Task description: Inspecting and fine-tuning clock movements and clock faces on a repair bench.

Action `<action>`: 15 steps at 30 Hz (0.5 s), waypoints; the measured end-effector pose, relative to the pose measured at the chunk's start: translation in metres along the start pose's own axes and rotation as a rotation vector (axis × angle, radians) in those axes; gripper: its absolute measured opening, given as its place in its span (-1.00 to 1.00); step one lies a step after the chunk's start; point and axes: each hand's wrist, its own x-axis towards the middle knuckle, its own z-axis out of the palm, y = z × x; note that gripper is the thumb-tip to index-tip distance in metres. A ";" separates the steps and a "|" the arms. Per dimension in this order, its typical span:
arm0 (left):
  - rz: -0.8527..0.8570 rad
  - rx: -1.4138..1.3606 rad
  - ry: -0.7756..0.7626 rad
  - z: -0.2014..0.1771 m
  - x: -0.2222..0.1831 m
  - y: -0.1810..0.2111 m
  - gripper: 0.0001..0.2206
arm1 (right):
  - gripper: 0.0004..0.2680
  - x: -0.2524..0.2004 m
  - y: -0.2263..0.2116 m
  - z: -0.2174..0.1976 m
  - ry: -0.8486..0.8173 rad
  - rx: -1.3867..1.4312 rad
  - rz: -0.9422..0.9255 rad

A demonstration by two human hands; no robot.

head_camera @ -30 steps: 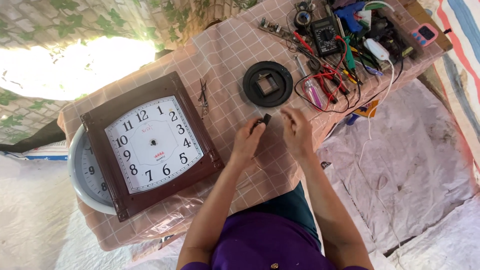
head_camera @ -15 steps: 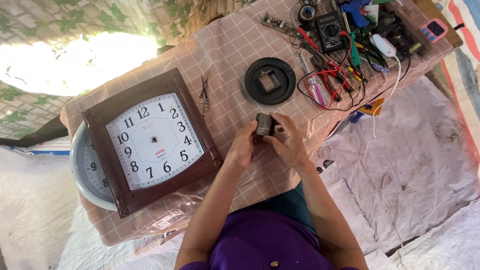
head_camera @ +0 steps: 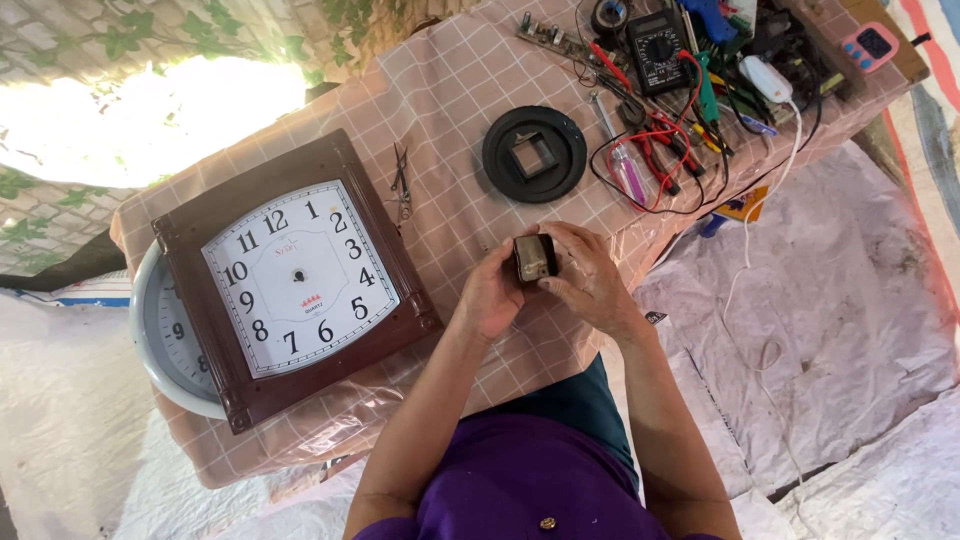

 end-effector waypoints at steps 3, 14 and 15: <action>0.018 -0.011 0.043 -0.032 0.024 -0.013 -0.56 | -0.53 0.001 -0.013 0.001 0.001 -0.033 -0.030; -0.001 0.069 0.243 -0.019 0.016 -0.023 -0.44 | -0.45 -0.009 0.011 0.019 0.049 -0.038 0.032; -0.007 0.079 0.276 -0.018 0.016 -0.024 -0.42 | -0.47 -0.008 0.008 0.020 0.056 -0.056 0.029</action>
